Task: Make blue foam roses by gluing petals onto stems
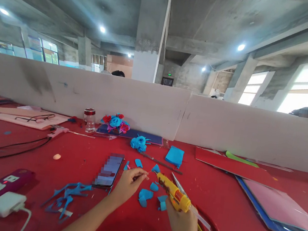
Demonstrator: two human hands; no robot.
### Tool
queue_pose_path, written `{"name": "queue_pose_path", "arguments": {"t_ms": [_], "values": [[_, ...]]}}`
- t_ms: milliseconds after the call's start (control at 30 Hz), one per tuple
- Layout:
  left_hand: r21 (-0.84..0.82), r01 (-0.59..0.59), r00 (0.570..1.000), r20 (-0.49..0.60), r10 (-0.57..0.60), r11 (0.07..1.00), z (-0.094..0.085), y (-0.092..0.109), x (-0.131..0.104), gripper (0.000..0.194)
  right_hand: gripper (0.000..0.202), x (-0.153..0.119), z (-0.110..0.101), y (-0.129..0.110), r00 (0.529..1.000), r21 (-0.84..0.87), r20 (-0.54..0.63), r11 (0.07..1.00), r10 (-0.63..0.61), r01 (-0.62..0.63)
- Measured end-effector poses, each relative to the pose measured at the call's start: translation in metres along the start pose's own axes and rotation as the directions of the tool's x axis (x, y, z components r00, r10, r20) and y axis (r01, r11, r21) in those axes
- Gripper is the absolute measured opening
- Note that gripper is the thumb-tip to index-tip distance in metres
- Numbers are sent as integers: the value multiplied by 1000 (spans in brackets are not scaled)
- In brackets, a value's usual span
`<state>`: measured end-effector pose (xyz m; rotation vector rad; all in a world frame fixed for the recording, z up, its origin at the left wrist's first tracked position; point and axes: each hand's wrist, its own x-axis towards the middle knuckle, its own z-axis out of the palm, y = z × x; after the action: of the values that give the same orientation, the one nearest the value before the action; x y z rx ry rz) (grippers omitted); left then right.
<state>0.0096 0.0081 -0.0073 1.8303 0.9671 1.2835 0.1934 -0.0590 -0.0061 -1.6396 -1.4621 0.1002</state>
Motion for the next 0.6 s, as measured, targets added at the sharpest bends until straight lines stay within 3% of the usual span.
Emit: {"name": "queue_pose_path", "arguments": {"t_ms": [233,367,500,600], "values": [[3,-22,1000,5,22,1000,1,-3,-1,19,20,2,-1,-6,1000,20,6,1000,-13,13],[-9,-12,1000,-7,12,1000,1,-1,0,19,22,3,-4,0,999,-46,11,998,45,-44],[-22,28,999,-40,-29,999,0,1,2,18,28,8,-20,18,985,-70,-81,985,154,-160],[-50,29,997,-67,-32,998,-2,2,4,17,31,20,-42,47,963,-89,-170,970,208,-225]]}}
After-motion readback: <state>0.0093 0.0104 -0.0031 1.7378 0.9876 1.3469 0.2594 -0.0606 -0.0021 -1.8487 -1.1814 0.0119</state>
